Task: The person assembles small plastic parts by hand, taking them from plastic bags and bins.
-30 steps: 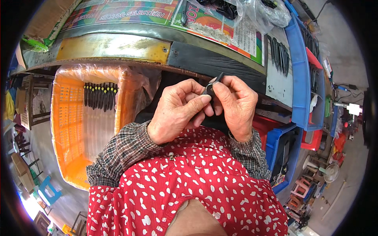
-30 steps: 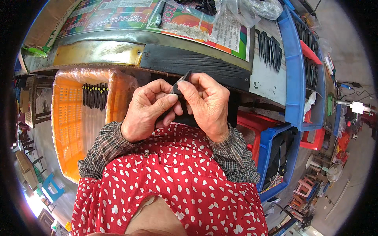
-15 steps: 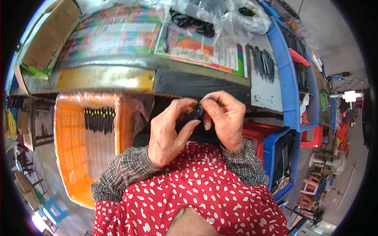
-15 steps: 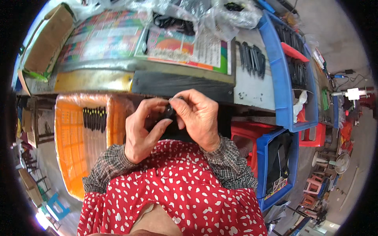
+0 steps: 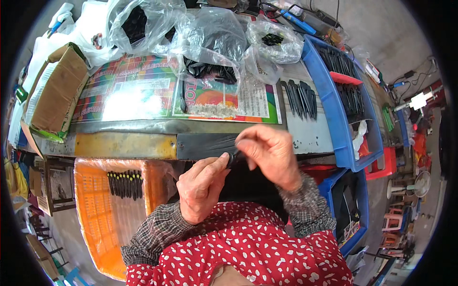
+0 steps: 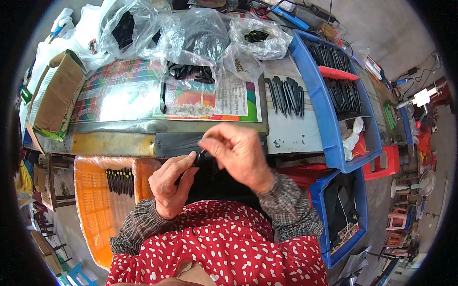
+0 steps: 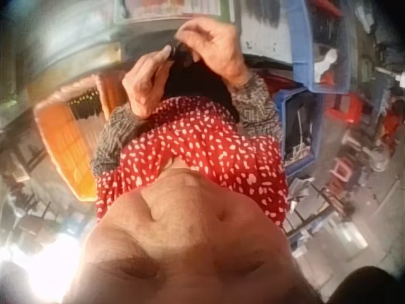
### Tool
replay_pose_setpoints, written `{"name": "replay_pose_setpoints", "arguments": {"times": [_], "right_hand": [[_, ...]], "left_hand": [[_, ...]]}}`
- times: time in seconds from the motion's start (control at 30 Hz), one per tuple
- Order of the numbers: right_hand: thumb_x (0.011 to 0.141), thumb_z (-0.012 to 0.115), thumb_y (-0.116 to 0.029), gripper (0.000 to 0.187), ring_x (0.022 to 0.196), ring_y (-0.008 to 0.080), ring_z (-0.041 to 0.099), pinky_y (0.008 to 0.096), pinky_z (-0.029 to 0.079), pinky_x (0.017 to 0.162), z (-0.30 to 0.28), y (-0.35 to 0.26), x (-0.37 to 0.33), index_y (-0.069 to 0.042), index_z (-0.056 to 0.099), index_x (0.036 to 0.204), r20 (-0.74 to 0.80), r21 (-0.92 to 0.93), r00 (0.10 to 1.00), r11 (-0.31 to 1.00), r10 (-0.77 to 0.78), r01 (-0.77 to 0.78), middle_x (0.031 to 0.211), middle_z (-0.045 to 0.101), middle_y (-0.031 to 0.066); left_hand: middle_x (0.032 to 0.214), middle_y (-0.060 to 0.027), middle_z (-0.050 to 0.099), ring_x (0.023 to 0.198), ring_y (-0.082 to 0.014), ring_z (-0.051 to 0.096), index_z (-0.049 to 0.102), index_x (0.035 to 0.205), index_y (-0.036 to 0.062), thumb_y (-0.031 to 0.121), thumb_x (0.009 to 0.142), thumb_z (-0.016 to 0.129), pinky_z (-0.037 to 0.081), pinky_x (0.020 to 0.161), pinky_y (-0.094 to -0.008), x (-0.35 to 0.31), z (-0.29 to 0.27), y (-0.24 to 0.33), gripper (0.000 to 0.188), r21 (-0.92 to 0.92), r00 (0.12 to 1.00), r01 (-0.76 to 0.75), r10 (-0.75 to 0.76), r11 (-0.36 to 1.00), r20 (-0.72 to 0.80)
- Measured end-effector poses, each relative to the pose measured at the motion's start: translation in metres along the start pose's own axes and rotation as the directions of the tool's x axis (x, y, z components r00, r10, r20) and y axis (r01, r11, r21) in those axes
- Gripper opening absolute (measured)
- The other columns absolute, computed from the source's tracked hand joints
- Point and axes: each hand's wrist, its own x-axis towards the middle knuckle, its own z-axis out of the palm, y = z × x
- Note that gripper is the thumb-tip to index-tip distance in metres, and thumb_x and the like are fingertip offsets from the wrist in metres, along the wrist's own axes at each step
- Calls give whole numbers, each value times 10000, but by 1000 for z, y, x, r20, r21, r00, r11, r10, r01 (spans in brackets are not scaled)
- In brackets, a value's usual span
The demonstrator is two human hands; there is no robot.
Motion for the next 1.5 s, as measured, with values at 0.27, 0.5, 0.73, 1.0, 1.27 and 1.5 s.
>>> {"name": "replay_pose_setpoints", "arguments": {"times": [0.27, 0.5, 0.73, 1.0, 1.27, 1.5], "right_hand": [[810, 613, -169, 168, 700, 294, 643, 361, 480, 630, -95, -6, 127, -22, 671, 867, -138, -817, 831, 537, -539, 213, 778, 660, 151], [778, 656, -172, 151, 802, 347, 607, 436, 474, 740, -146, 23, 220, -45, 686, 854, -14, -987, 809, 139, -588, 84, 853, 617, 146], [750, 662, -135, 154, 821, 389, 622, 485, 487, 701, -144, 40, 250, 18, 642, 739, -18, -1000, 915, 26, -403, -8, 832, 636, 210], [784, 619, -165, 155, 789, 368, 625, 455, 483, 707, -151, 44, 248, -17, 662, 785, 14, -998, 886, 43, -464, 38, 802, 647, 174], [805, 640, -172, 161, 670, 237, 647, 334, 484, 635, -146, 21, 210, -28, 679, 865, -176, -848, 807, 503, -564, 167, 769, 674, 121], [847, 628, -49, 118, 680, 97, 634, 219, 481, 588, -76, -12, 113, 27, 643, 936, -235, -374, 923, 905, -305, 204, 801, 664, 52]], "left_hand": [[855, -55, 657, 648, -40, 521, 616, 1099, -38, -82, 839, 609, 419, 560, -174, 4, -8, -15, 264, -296, 961, 273, -248, 915, 120], [866, -67, 654, 622, -30, 480, 593, 1129, -39, -90, 867, 565, 396, 532, -172, 10, -14, -21, 268, -428, 922, 385, -318, 818, 222], [881, -72, 647, 623, -39, 497, 592, 1119, -44, -85, 864, 573, 405, 543, -174, 14, -16, -24, 259, -454, 922, 384, -305, 804, 238], [863, -68, 647, 628, -40, 516, 602, 1099, -47, -78, 853, 590, 420, 547, -174, 18, -17, -25, 247, -427, 933, 353, -278, 833, 230], [867, -55, 648, 621, -33, 486, 597, 1110, -42, -67, 871, 576, 405, 539, -175, 14, -17, -22, 242, -459, 927, 372, -294, 807, 235], [870, -113, 640, 543, -65, 469, 550, 1135, -26, 2, 911, 550, 344, 446, -189, 8, -16, -15, 225, -704, 823, 534, -479, 468, 306]]}}
